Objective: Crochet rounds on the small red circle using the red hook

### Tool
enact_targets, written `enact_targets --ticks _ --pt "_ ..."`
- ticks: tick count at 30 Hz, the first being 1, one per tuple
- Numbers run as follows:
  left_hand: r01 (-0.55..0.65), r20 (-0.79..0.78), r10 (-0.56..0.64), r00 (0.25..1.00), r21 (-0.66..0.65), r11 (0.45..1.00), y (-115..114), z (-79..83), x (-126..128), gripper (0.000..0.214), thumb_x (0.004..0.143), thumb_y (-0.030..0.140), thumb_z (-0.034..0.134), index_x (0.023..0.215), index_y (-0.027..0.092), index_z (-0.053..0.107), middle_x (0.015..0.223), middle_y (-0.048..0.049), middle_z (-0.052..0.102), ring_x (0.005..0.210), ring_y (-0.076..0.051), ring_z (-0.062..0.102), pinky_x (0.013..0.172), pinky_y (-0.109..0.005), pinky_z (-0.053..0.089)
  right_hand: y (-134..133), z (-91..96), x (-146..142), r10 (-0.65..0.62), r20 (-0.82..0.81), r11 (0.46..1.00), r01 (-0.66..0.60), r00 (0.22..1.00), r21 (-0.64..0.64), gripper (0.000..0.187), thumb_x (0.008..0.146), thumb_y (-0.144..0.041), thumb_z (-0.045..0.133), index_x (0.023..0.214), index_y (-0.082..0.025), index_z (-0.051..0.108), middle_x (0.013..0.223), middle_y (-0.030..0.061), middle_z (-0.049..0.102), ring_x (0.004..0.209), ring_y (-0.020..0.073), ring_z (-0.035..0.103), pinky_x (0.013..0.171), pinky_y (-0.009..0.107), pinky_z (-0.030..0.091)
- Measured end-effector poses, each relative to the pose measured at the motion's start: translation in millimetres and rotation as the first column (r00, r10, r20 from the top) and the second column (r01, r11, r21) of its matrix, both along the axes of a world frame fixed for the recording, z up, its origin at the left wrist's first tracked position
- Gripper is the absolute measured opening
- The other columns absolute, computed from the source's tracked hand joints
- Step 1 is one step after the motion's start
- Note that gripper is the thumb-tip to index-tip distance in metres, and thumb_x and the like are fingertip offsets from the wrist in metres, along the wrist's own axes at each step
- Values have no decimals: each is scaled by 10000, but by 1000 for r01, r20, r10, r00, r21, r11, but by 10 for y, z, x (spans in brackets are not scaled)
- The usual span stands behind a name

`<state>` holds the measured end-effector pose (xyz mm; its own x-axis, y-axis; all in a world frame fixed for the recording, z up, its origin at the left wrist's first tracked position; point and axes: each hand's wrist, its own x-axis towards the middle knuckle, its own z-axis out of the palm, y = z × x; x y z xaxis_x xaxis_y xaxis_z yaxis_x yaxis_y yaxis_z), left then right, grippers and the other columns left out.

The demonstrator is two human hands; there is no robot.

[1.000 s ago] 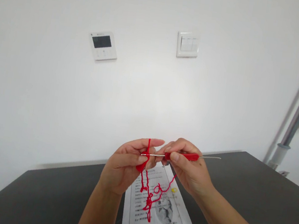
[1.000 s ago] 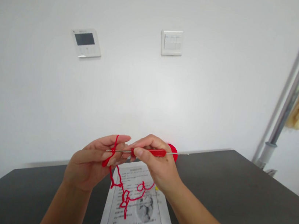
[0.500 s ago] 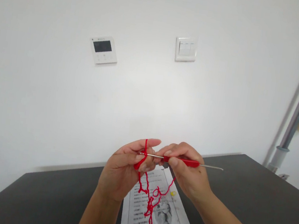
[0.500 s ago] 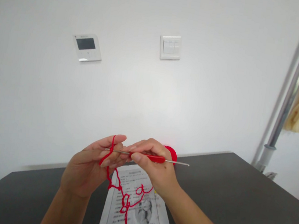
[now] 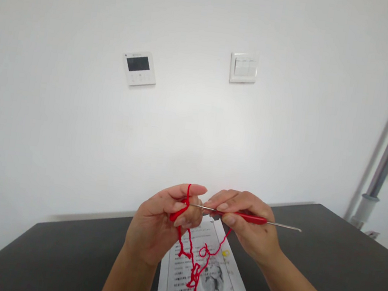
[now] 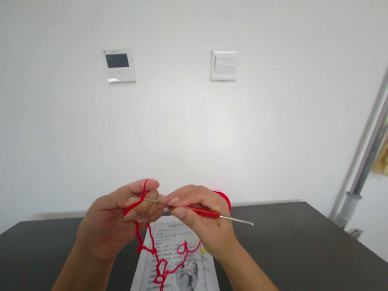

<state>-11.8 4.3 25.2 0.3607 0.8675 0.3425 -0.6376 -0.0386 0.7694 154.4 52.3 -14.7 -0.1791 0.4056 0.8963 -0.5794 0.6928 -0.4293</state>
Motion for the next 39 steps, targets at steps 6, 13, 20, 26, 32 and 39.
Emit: enact_targets --ticks 6,13,20,26,32,39 --pt "-36 -48 33 998 -58 998 4 24 15 287 713 127 606 907 90 815 491 35 383 504 -98 311 545 -241 256 -13 150 224 -257 157 903 180 954 389 291 908 -115 666 1148 -262 737 1038 99 791 969 234 745 830 404 616" --pt "-88 -132 83 988 -36 995 9 14 13 262 685 147 627 867 111 813 472 36 395 493 -98 321 549 -265 236 -71 163 220 -84 136 992 96 987 -82 38 853 -233 763 885 -241 780 871 60 803 827 213 764 735 352 634" --pt "-158 -160 149 976 -46 986 0 6 -6 257 661 155 618 824 116 813 453 37 396 483 -98 333 547 -268 225 -52 154 142 90 105 929 -45 990 -368 114 828 -312 792 796 -210 753 777 33 796 689 172 758 673 301 635" --pt "-66 -71 57 996 -133 989 0 37 -9 249 653 134 605 801 110 803 451 60 323 453 -80 273 509 -240 207 -53 199 285 -215 255 960 156 943 233 211 870 -118 702 991 -265 792 950 76 808 911 239 766 790 370 627" --pt "-4 -87 -5 996 -112 994 1 22 8 240 681 148 619 821 112 810 444 66 299 450 -79 247 500 -238 204 -39 173 253 -30 164 998 38 986 -46 63 853 -220 761 909 -239 784 900 72 810 826 221 773 729 372 641" --pt "-26 -110 15 994 -94 995 47 -12 3 249 689 155 629 846 125 820 445 67 292 469 -88 245 518 -247 207 -1 129 174 113 111 915 -60 987 -400 151 805 -322 810 769 -194 740 751 45 796 687 178 761 671 315 635"
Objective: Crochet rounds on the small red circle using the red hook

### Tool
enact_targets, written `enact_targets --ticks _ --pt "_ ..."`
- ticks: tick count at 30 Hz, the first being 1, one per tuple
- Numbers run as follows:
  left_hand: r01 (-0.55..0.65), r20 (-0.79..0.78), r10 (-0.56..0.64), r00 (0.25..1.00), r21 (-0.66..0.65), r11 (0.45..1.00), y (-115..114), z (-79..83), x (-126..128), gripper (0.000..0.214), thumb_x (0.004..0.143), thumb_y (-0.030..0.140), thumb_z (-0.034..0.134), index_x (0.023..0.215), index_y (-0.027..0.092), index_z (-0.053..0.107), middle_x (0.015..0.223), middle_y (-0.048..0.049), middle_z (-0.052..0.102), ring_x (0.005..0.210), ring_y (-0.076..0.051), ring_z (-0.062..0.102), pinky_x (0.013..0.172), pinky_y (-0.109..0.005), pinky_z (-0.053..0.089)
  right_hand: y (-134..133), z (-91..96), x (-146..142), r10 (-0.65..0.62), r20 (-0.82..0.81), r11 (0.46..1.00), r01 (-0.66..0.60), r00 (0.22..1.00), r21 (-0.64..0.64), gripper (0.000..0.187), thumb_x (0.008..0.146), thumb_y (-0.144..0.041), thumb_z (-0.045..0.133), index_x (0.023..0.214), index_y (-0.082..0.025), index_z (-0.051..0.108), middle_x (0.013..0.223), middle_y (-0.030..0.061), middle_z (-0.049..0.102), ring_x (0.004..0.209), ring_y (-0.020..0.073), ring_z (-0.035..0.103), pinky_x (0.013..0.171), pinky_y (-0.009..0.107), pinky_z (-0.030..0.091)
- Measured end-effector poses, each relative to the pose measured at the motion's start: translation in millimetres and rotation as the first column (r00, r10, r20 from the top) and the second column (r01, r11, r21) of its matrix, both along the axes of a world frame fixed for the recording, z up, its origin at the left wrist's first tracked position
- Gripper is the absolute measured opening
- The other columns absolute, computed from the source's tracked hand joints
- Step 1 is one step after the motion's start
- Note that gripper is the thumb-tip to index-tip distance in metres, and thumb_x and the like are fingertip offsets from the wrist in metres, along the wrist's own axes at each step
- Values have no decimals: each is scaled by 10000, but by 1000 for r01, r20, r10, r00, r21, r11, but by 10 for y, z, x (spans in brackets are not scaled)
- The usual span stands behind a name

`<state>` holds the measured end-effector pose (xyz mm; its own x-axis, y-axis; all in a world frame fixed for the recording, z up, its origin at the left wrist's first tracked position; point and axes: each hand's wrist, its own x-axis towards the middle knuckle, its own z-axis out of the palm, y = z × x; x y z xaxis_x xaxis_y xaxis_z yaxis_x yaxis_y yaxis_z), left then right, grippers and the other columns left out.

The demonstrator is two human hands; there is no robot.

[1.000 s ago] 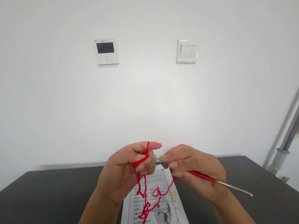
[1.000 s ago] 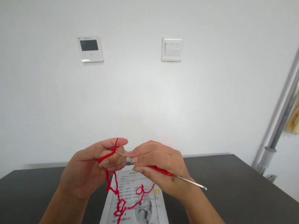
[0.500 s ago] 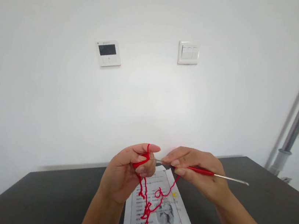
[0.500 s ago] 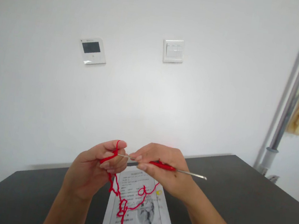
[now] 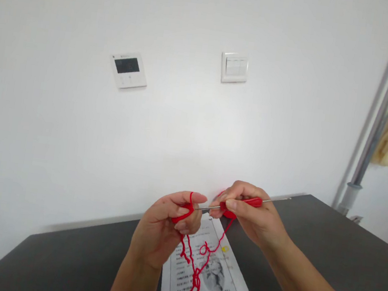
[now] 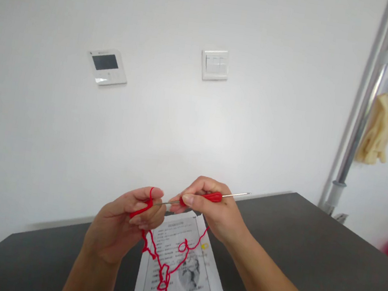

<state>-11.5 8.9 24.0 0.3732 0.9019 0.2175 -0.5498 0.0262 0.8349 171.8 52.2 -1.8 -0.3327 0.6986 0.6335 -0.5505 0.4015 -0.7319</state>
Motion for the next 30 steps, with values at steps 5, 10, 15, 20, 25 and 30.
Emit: enact_targets --ticks 5,10,15,20,25,30 --pt "-33 -32 33 999 4 999 49 -14 -32 256 661 161 627 824 125 821 424 71 298 453 -81 230 508 -253 185 -30 52 114 -169 101 899 111 980 423 83 859 -181 744 910 -224 793 922 89 808 872 215 764 769 359 630" --pt "-120 -148 130 980 77 990 11 -7 -71 268 662 162 660 868 112 825 421 57 373 451 -75 286 507 -255 181 -34 32 99 -72 48 976 61 996 208 17 840 -222 776 854 -212 772 863 68 806 791 201 774 717 344 643" --pt "-237 -186 264 946 155 959 -72 5 -35 203 735 190 720 911 152 813 549 -13 618 564 -133 519 598 -277 367 -34 20 -33 0 -87 1000 -1 996 -18 157 775 -309 835 761 -192 731 764 36 792 686 170 751 670 320 639" --pt "-378 -171 403 899 158 912 -99 1 50 143 690 144 782 817 199 819 728 -42 751 724 -187 646 763 -326 474 -58 42 -86 7 -114 999 -13 993 -52 164 780 -320 830 755 -198 723 760 22 786 679 148 734 662 280 617" --pt "-474 -158 518 840 249 845 -104 20 43 141 698 168 789 817 231 832 778 -28 747 745 -164 639 733 -283 479 -56 21 -101 27 -138 997 -38 990 -73 140 800 -309 818 766 -205 731 806 13 799 695 119 741 691 231 605" --pt "-474 -215 542 812 299 828 -103 17 4 177 723 177 779 880 238 834 727 -23 730 681 -146 608 676 -272 470 -54 21 -103 53 -158 995 -66 986 -78 122 799 -290 819 757 -211 736 792 4 795 709 125 749 678 228 611"
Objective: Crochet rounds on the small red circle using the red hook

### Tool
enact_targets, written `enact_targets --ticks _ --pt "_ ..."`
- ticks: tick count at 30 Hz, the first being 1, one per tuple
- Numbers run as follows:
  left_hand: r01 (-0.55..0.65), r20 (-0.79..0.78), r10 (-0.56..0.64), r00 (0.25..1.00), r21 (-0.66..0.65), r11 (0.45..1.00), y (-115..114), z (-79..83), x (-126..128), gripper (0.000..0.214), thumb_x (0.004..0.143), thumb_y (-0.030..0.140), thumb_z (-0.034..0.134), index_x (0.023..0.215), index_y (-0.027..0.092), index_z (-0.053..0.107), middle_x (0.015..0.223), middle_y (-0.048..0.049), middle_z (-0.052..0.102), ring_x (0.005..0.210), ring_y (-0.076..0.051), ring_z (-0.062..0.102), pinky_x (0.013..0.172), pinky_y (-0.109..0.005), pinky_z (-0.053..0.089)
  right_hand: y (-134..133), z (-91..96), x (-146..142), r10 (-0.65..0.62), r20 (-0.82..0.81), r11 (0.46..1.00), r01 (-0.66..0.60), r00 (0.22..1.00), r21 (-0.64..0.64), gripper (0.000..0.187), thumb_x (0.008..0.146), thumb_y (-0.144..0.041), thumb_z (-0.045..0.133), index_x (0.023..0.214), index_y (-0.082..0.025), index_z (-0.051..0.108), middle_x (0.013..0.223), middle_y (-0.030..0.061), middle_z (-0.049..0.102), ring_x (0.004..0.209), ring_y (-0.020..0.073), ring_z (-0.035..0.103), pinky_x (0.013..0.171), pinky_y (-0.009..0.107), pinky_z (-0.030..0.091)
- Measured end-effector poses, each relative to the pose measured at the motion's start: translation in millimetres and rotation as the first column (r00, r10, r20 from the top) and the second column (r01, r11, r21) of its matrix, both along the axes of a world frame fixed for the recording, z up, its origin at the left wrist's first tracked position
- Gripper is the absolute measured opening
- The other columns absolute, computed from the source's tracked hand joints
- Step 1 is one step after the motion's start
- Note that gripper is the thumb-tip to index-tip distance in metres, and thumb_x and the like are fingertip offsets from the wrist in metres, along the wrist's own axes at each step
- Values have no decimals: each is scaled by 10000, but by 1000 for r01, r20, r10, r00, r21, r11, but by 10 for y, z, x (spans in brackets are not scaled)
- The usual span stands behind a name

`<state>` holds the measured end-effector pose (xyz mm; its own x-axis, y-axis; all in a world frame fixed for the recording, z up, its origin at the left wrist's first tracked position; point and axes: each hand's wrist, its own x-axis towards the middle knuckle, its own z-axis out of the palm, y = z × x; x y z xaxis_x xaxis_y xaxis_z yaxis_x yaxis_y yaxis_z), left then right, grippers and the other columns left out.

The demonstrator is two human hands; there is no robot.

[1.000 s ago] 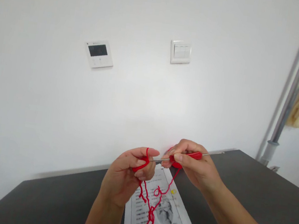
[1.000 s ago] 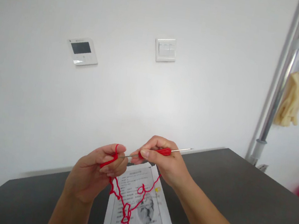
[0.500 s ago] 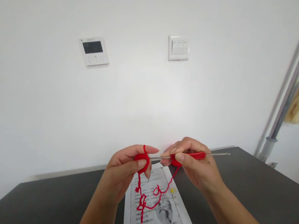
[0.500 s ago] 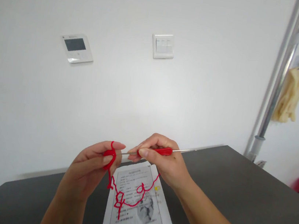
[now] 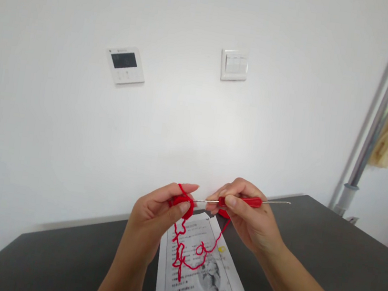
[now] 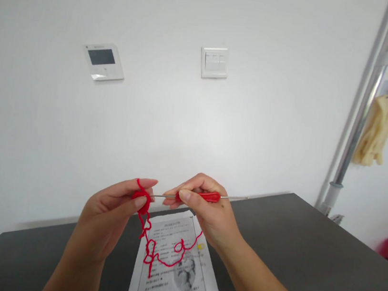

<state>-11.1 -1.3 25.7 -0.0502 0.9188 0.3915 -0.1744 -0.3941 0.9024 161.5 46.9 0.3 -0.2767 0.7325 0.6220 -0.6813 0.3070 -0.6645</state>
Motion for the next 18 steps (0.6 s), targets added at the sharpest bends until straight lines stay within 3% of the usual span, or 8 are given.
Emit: enact_targets --ticks 5,10,15,18 --pt "13 34 -12 999 -25 1000 -51 22 16 228 720 175 784 936 236 825 662 6 677 628 -115 572 643 -249 453 -19 -1 -38 17 -8 1000 -16 1000 6 121 804 -298 815 779 -213 734 790 11 796 696 117 741 660 217 604" --pt "124 80 -121 989 -34 992 -59 23 0 214 749 188 760 954 214 815 666 -3 681 637 -104 569 630 -222 421 -41 -25 -110 5 -32 1000 -5 999 -17 141 783 -299 829 764 -204 727 770 15 789 674 125 734 630 221 598" --pt "286 119 -281 952 -26 958 9 -41 -45 234 749 207 741 974 203 807 668 -26 689 646 -125 576 676 -258 417 -87 -35 -186 77 -58 996 -80 995 -41 91 804 -265 812 781 -206 746 771 8 789 679 106 735 630 180 581" --pt "310 160 -301 940 -38 950 32 -52 -39 226 732 208 728 944 183 803 616 -15 634 610 -119 525 658 -264 383 -92 -45 -196 72 -60 996 -75 996 -44 85 810 -267 807 783 -210 749 773 13 791 666 114 733 626 195 589"
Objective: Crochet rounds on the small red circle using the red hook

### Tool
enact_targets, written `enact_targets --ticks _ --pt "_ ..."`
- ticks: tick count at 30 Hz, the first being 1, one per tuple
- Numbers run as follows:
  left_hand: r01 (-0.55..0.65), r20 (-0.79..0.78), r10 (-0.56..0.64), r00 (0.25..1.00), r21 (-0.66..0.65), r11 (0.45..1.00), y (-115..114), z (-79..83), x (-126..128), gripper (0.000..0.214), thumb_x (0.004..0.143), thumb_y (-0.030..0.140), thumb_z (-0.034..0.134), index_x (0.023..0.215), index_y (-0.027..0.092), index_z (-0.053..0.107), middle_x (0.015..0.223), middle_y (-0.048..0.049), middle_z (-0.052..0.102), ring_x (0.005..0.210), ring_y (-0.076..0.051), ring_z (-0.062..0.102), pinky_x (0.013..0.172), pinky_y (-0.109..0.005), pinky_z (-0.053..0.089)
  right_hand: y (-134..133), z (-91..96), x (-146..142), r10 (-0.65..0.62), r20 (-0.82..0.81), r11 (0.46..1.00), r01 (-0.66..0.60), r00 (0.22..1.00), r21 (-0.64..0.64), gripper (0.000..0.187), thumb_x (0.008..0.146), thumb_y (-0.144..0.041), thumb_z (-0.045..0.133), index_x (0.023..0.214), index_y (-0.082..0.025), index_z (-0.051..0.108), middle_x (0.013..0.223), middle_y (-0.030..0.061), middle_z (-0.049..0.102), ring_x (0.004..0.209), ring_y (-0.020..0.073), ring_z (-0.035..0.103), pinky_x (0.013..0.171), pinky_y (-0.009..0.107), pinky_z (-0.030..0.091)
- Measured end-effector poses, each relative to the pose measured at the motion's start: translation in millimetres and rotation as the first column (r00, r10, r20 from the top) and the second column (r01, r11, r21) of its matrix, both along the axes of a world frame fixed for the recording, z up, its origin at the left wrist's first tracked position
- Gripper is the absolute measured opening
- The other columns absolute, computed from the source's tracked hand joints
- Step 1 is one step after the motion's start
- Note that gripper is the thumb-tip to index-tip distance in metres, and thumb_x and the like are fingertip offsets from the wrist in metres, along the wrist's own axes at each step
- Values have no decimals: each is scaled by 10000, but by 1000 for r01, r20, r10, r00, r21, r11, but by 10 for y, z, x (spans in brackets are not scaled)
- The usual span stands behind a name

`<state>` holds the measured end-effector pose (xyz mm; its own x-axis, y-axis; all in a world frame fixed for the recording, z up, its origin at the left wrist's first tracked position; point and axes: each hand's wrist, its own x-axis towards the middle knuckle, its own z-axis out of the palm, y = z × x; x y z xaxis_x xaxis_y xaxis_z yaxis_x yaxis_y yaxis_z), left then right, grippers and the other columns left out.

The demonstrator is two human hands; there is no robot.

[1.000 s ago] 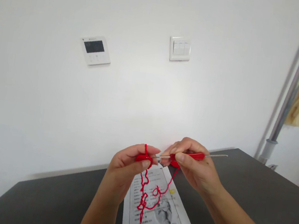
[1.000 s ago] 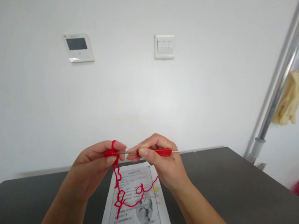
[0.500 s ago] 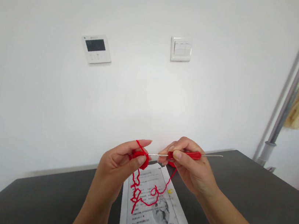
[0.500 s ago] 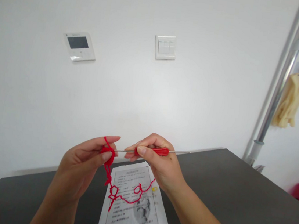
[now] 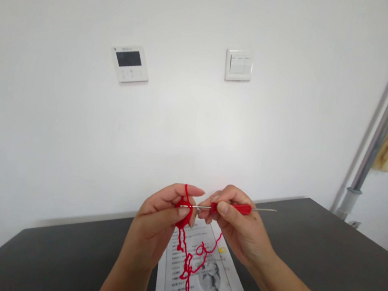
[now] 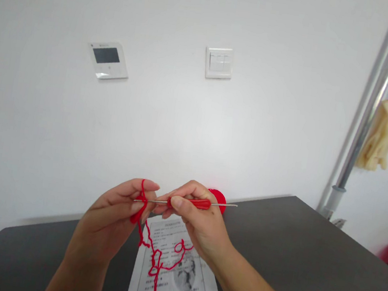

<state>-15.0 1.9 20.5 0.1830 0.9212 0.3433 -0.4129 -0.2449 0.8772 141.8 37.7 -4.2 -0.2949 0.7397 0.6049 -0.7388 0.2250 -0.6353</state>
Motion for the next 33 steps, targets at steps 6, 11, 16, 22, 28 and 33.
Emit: enact_targets --ticks 6,11,16,22,28,33 --pt "50 85 -45 995 -59 997 -30 59 27 190 727 206 692 883 146 783 538 16 502 573 -114 416 610 -265 305 97 -67 102 -165 40 968 155 985 195 53 818 -269 807 845 -238 773 870 15 808 769 125 750 710 227 607" --pt "158 148 -145 978 -83 984 -53 81 25 217 745 193 658 909 109 771 522 28 443 552 -110 354 595 -270 280 129 -48 184 -218 43 926 193 975 325 60 848 -254 778 907 -264 781 897 25 808 796 151 760 712 271 625" --pt "230 264 -181 947 -169 958 -40 92 39 191 720 171 660 858 97 770 504 43 394 526 -100 310 581 -266 278 96 57 335 -456 67 637 272 888 721 299 871 -93 714 1111 -266 757 1035 85 799 948 198 760 810 328 623" --pt "253 284 -198 938 -173 952 -44 88 99 135 710 154 644 775 129 759 482 49 355 513 -102 275 577 -269 259 19 82 343 -345 96 847 265 934 462 91 860 -202 754 935 -244 784 876 57 811 793 187 777 716 302 638" --pt "236 222 -199 955 -157 959 -41 64 104 122 707 177 655 768 141 754 486 45 361 521 -106 284 578 -277 238 -15 119 240 -21 151 1000 24 988 -17 165 829 -303 792 745 -177 725 714 41 797 596 149 759 603 228 628" --pt "237 237 -193 952 -173 956 -42 61 69 131 703 177 649 770 149 758 488 51 342 521 -103 271 573 -280 227 -27 96 324 -266 153 922 205 952 328 45 849 -180 758 875 -215 770 867 56 810 776 184 782 713 296 644"
